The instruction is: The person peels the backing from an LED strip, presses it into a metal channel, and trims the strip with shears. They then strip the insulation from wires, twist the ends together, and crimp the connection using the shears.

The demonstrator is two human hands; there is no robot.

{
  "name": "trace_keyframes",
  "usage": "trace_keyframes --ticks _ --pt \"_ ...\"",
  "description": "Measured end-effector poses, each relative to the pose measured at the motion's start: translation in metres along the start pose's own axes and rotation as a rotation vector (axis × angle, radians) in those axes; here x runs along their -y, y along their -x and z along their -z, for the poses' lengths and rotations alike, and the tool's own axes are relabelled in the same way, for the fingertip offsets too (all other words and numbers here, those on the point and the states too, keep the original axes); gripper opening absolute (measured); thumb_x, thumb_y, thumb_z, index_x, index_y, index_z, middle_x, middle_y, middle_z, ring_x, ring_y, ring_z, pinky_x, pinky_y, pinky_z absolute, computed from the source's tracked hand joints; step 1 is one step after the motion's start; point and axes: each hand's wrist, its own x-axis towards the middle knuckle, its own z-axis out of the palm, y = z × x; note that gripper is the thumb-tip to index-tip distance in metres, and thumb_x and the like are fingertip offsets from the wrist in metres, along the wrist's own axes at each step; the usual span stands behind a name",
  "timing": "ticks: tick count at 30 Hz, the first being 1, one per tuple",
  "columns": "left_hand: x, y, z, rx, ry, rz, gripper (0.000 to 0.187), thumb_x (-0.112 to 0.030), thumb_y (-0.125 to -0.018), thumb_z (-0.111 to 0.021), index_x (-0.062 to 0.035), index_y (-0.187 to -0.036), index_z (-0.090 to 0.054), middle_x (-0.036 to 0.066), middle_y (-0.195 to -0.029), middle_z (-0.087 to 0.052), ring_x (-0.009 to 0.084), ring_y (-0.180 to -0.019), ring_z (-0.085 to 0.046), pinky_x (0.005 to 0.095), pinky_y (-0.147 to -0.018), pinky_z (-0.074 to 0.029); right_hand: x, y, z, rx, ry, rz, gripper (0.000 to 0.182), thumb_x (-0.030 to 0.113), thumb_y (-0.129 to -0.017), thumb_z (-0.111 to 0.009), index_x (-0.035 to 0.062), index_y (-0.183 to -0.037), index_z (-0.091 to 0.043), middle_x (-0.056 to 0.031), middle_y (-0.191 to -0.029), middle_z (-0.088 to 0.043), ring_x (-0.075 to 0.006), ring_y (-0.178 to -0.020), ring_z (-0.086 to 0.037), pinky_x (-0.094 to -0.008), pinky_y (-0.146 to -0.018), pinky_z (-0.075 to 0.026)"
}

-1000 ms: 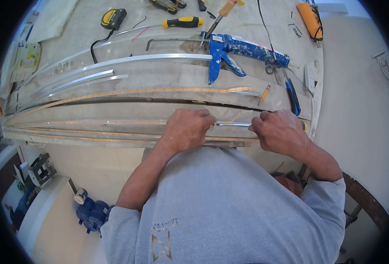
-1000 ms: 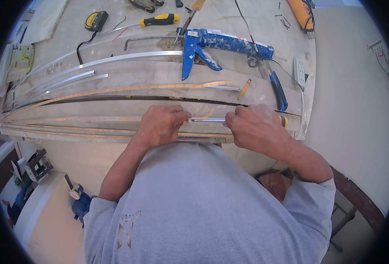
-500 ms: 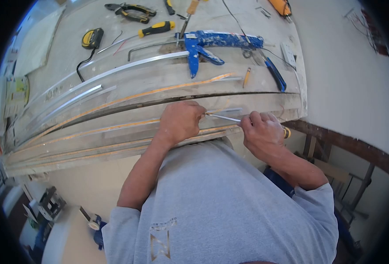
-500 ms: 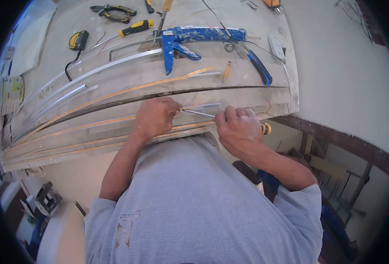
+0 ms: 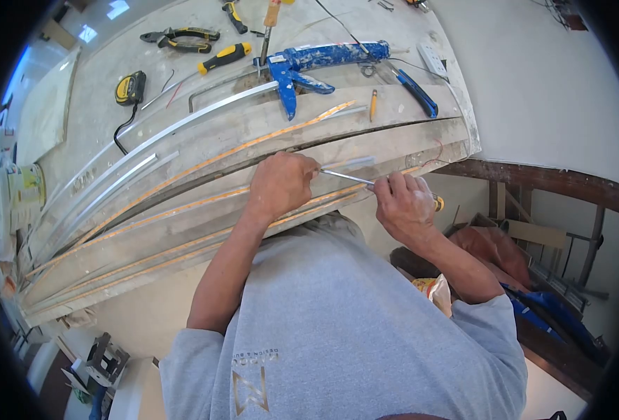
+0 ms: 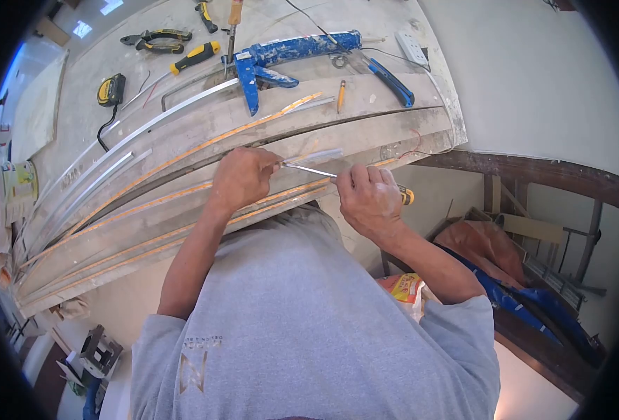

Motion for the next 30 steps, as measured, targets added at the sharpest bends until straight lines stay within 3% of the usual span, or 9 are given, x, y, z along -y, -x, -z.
trace_keyframes --ticks 3,6,8,14,24,30 --pt "0.0 -0.002 0.001 0.013 0.007 0.029 0.018 -0.016 -0.091 -0.069 -0.0101 -0.103 -0.082 0.015 -0.101 -0.077 0.0394 -0.095 -0.072 0.0516 -0.084 -0.057 -0.004 -0.002 -0.001 -0.029 -0.035 -0.004 0.021 0.024 -0.094 -0.069 0.0043 -0.09 -0.065 -0.0076 -0.08 -0.054 -0.0251 -0.073 -0.062 -0.0407 -0.064 -0.05" --pt "-0.004 -0.002 0.002 0.057 -0.019 0.067 0.018 -0.015 -0.093 -0.068 -0.0104 -0.105 -0.081 0.014 -0.104 -0.077 0.0384 -0.098 -0.072 0.0509 -0.086 -0.056 -0.018 -0.007 0.006 0.091 -0.168 -0.017 0.024 0.027 -0.099 -0.066 0.0045 -0.09 -0.066 -0.0099 -0.077 -0.059 -0.0288 -0.07 -0.067 -0.0446 -0.061 -0.053" --pt "-0.004 0.001 0.002 0.031 -0.019 0.042 0.019 -0.016 -0.094 -0.067 -0.0106 -0.105 -0.081 0.013 -0.105 -0.077 0.0375 -0.1 -0.071 0.0503 -0.086 -0.056 -0.032 -0.015 0.02 0.349 -0.292 -0.039 0.03 0.031 -0.103 -0.062 0.0044 -0.09 -0.068 -0.0137 -0.077 -0.065 -0.0334 -0.068 -0.07 -0.0488 -0.059 -0.054" --pt "-0.001 0.004 -0.003 -0.019 -0.014 0.011 0.018 -0.016 -0.094 -0.067 -0.0107 -0.104 -0.08 0.012 -0.1 -0.075 0.0364 -0.097 -0.071 0.0502 -0.083 -0.056 -0.058 -0.033 0.039 0.544 -0.317 0.007 0.034 0.033 -0.106 -0.059 0.0038 -0.093 -0.068 -0.0172 -0.08 -0.068 -0.0389 -0.071 -0.071 -0.0511 -0.061 -0.055" --pt "0.003 0.001 -0.001 -0.023 0.026 -0.008 0.016 -0.012 -0.091 -0.066 -0.0101 -0.1 -0.079 0.013 -0.097 -0.076 0.0378 -0.094 -0.071 0.0508 -0.082 -0.056 -0.071 -0.047 0.028 0.579 -0.349 0.059 0.033 0.031 -0.105 -0.06 0.003 -0.091 -0.069 -0.0205 -0.078 -0.069 -0.0414 -0.072 -0.071 -0.0534 -0.063 -0.056" --pt "-0.001 0.0 0.013 0.097 -0.004 -0.007 0.02 -0.011 -0.087 -0.068 -0.0098 -0.104 -0.08 0.015 -0.103 -0.076 0.0393 -0.098 -0.07 0.0509 -0.087 -0.056 -0.076 -0.059 0.029 0.512 -0.312 0.132 0.03 0.028 -0.103 -0.062 0.0018 -0.09 -0.069 -0.0226 -0.078 -0.07 -0.0421 -0.071 -0.071 -0.053 -0.062 -0.055"
